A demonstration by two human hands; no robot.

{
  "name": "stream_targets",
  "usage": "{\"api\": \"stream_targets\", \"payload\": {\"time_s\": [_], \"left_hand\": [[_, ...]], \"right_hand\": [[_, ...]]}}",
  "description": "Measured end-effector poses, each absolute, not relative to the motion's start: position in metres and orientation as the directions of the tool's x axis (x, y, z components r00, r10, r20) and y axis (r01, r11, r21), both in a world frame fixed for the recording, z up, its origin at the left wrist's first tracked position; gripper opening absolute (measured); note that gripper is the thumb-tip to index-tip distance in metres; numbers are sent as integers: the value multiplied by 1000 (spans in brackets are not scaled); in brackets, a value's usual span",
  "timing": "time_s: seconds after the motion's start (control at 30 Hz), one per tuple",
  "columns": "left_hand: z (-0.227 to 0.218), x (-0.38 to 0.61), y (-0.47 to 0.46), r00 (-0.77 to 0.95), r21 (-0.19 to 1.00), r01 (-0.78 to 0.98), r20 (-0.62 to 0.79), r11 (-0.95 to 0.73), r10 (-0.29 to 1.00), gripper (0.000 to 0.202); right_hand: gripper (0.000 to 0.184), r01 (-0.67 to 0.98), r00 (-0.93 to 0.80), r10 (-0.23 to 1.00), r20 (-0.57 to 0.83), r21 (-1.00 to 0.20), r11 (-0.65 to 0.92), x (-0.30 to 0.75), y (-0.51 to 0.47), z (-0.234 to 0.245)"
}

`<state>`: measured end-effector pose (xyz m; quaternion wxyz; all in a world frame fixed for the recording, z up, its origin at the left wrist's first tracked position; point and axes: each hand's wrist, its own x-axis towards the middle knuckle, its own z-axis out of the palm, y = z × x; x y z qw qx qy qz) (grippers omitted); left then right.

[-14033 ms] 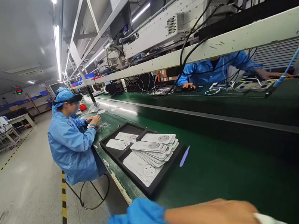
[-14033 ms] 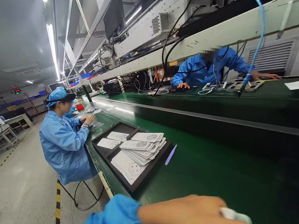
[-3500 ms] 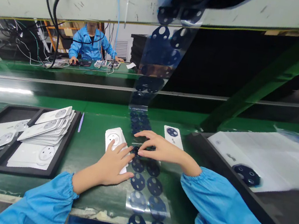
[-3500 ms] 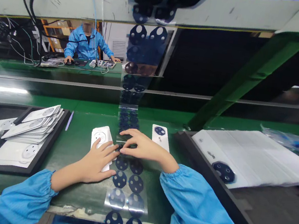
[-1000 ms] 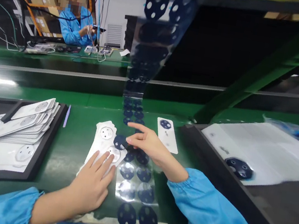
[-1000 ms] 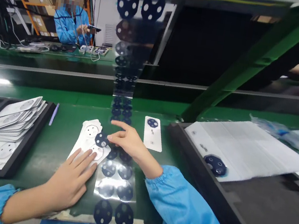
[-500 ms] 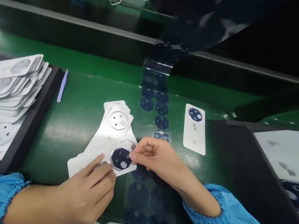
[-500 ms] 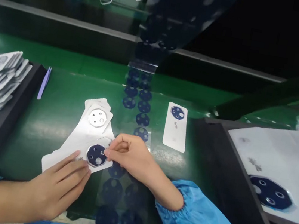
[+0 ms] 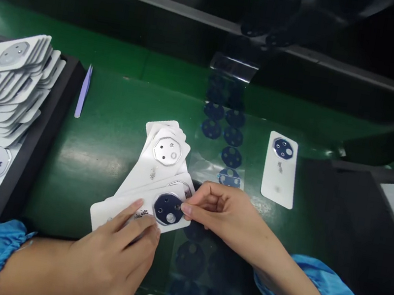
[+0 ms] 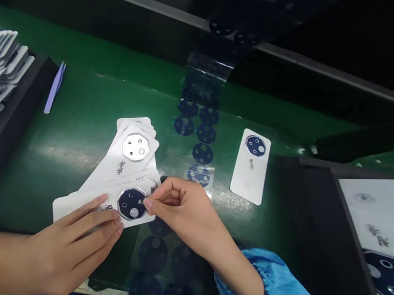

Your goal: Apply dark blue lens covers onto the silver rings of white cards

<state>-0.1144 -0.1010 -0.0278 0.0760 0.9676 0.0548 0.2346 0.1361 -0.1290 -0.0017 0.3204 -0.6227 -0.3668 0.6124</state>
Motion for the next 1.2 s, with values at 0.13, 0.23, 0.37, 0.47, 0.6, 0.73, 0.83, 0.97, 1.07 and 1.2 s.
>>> {"api": "stream_targets", "payload": {"time_s": [0.13, 0.23, 0.37, 0.47, 0.6, 0.73, 0.83, 0.97, 1.07, 1.2], "left_hand": [[-26, -115, -100, 887, 197, 57, 439, -979, 140, 23], [-23, -114, -99, 898, 193, 48, 421, -980, 127, 22], [-22, -114, -98, 900, 197, 56, 415, -979, 135, 21], [-23, -114, -98, 902, 193, 53, 411, -980, 130, 21], [-23, -114, -98, 899, 205, 54, 416, -977, 137, 22], [-22, -114, -98, 902, 197, 64, 407, -978, 141, 20], [-21, -114, -98, 900, 207, 67, 410, -976, 149, 21], [-21, -113, -99, 902, 207, 63, 407, -976, 145, 22], [-21, -113, -98, 901, 215, 59, 410, -975, 145, 22], [-21, -113, -97, 904, 221, 60, 400, -973, 147, 24]], "right_hand": [[30, 70, -1, 860, -511, -858, -509, 137, -130, -2], [29, 69, -8, 865, -502, -863, -501, 138, -131, -4], [30, 70, -18, 864, -503, -863, -501, 139, -131, -3], [30, 75, -16, 861, -508, -859, -506, 138, -130, -1], [29, 88, -9, 862, -506, -859, -503, 138, -130, -1], [30, 90, -2, 862, -506, -859, -504, 138, -130, -2], [32, 85, -4, 859, -512, -856, -510, 138, -130, -2], [31, 84, -5, 855, -519, -852, -517, 138, -129, -2], [29, 65, -10, 862, -507, -860, -506, 138, -130, -4], [29, 68, -10, 865, -501, -864, -500, 138, -130, -4]]}}
